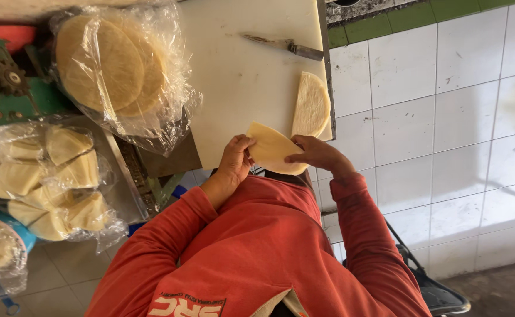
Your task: The person folds thin circular dough sheets by hand into wedges, cuts them into triangles using a knife on a cutting board, and places the stacks into plastic bags.
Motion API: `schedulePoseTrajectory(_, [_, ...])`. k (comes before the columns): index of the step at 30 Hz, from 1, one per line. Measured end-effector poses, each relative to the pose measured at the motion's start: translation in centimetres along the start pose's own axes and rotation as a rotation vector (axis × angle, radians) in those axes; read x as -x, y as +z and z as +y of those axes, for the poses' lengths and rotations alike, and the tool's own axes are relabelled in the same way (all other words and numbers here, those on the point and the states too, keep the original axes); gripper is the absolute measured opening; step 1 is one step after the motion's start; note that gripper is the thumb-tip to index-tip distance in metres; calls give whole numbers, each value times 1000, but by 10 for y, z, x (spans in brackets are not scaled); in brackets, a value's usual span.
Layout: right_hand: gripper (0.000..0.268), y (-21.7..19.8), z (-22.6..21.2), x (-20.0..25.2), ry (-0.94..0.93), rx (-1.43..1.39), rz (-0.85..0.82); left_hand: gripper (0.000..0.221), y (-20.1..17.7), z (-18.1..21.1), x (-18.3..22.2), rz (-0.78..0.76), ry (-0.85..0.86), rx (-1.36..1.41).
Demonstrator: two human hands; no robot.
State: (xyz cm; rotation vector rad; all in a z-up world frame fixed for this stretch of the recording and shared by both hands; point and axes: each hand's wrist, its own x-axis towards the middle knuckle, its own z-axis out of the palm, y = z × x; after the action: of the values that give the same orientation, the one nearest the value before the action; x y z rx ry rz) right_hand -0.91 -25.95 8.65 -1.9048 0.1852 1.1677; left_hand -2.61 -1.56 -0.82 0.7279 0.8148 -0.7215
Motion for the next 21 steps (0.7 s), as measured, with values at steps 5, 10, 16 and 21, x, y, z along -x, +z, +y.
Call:
schedulePoseTrajectory(5, [56,-36,11,12,140,156,-51,49,12,-20,-1,-85,-147,30])
schedulePoseTrajectory(10, [53,-80,12,6,193,237,-16,47,26,-42,-6,-102,-181,58])
schedulePoseTrajectory(16, [50,-120,7,-19,108,261,58,37,38,-99,-14,-78,-240,123])
schedulePoseTrajectory(21, [46,-134,16,-57,-56,381,86,33,62,-144,-34,-16,-148,150])
